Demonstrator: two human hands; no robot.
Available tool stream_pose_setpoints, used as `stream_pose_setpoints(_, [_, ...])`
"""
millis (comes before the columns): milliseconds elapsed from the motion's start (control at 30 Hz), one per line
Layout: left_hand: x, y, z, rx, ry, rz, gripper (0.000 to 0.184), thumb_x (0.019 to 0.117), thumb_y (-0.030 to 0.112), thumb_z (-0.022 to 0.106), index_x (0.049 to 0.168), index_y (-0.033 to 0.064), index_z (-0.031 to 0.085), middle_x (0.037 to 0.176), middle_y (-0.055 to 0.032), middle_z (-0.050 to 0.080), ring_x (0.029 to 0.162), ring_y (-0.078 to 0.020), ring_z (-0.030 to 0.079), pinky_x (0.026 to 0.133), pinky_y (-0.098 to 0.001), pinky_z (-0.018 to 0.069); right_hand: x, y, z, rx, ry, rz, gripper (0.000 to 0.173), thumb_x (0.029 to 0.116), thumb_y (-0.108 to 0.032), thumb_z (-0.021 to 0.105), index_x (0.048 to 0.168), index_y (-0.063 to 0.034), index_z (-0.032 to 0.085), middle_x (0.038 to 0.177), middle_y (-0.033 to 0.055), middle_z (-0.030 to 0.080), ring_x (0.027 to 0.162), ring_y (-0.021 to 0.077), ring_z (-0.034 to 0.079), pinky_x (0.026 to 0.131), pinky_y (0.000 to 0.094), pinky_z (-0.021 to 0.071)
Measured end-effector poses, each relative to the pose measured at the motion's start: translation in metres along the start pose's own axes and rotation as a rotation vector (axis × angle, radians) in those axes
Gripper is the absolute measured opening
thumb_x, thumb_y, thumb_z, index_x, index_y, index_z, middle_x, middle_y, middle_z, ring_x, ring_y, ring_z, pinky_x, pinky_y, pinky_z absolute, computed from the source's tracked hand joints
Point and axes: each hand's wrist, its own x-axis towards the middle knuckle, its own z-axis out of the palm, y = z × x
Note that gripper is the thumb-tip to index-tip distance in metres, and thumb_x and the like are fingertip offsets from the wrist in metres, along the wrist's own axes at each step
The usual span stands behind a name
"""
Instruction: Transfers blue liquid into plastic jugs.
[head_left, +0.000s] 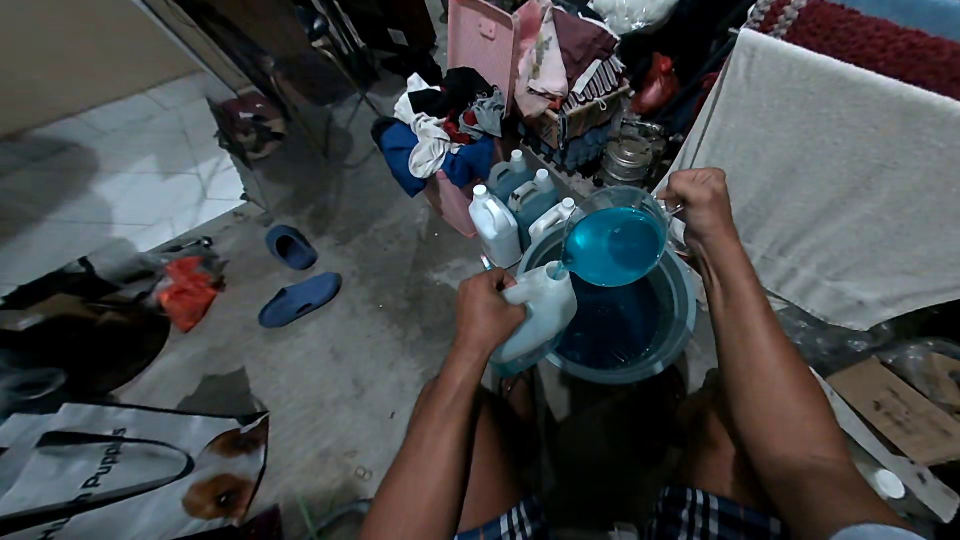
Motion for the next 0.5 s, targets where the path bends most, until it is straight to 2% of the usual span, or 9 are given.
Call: stream_pose_setpoints(500, [-0.0001,0.0016,-0.0007,-0.002,-0.007,-0.009,0.018,0.0698,0.010,0.083,0.080,0.0122,0.068,0.073,-0.0042,0.066,0.068,-0.0225,0.064,0.061,-0.0497,0.0520,0.0017,-0.0019,-0.0017,-0.045,0.003,-0.029,0.037,0.0865,-0.009,0.058,0.053,-0.0200,0.046,0.050,-0.0113,0.045,0.045,0.0003,0.039,0.045,0.0211,0.0337])
